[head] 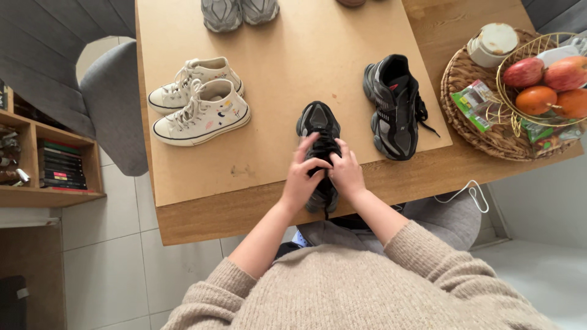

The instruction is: The person removes the laces from a pair of black sneakers and then re-laces them one at a time, threading the laces through the eyelets and tying them off. The shoes remain on the table throughout the process.

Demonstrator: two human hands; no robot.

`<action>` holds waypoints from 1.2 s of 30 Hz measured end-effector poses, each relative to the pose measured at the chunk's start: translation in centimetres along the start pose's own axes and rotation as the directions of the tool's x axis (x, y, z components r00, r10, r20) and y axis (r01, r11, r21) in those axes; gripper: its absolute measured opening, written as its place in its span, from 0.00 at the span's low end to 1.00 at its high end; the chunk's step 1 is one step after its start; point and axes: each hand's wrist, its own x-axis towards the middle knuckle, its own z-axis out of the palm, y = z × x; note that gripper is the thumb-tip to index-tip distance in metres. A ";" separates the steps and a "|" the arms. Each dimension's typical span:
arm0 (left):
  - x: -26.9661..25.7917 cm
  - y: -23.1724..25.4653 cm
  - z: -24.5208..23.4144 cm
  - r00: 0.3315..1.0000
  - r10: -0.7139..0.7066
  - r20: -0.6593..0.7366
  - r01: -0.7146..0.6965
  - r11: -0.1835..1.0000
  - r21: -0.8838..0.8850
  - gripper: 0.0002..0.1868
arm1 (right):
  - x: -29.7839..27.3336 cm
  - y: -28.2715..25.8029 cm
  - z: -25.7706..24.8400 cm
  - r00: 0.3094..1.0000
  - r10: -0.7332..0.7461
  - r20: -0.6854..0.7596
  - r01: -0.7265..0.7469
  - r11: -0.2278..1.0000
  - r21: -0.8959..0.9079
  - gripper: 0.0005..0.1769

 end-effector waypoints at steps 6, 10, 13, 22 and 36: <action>-1.1 -2.7 0.0 0.983 -0.178 0.044 0.161 0.953 0.258 0.40 | -0.6 -2.6 -4.0 0.839 -0.424 -0.341 0.445 0.895 -0.017 0.12; -1.1 -4.5 1.2 0.992 -0.105 -0.071 0.125 0.899 0.419 0.24 | -0.7 -3.2 -5.2 0.822 -0.422 -0.382 0.493 0.864 0.107 0.13; -0.9 -4.5 0.7 0.985 0.169 -0.044 -0.131 0.882 0.453 0.22 | -1.9 -2.6 -5.7 0.915 -0.134 -0.381 0.297 0.862 0.411 0.10; -0.1 -2.4 -0.8 0.997 0.072 -0.024 -0.063 0.959 0.275 0.14 | -3.0 -2.6 -4.3 0.931 0.334 0.150 -0.347 0.935 0.077 0.32; -0.6 -3.0 1.1 0.994 0.073 -0.081 -0.033 0.909 0.414 0.11 | 0.8 2.3 1.1 0.952 0.271 -0.145 -0.267 0.962 0.052 0.15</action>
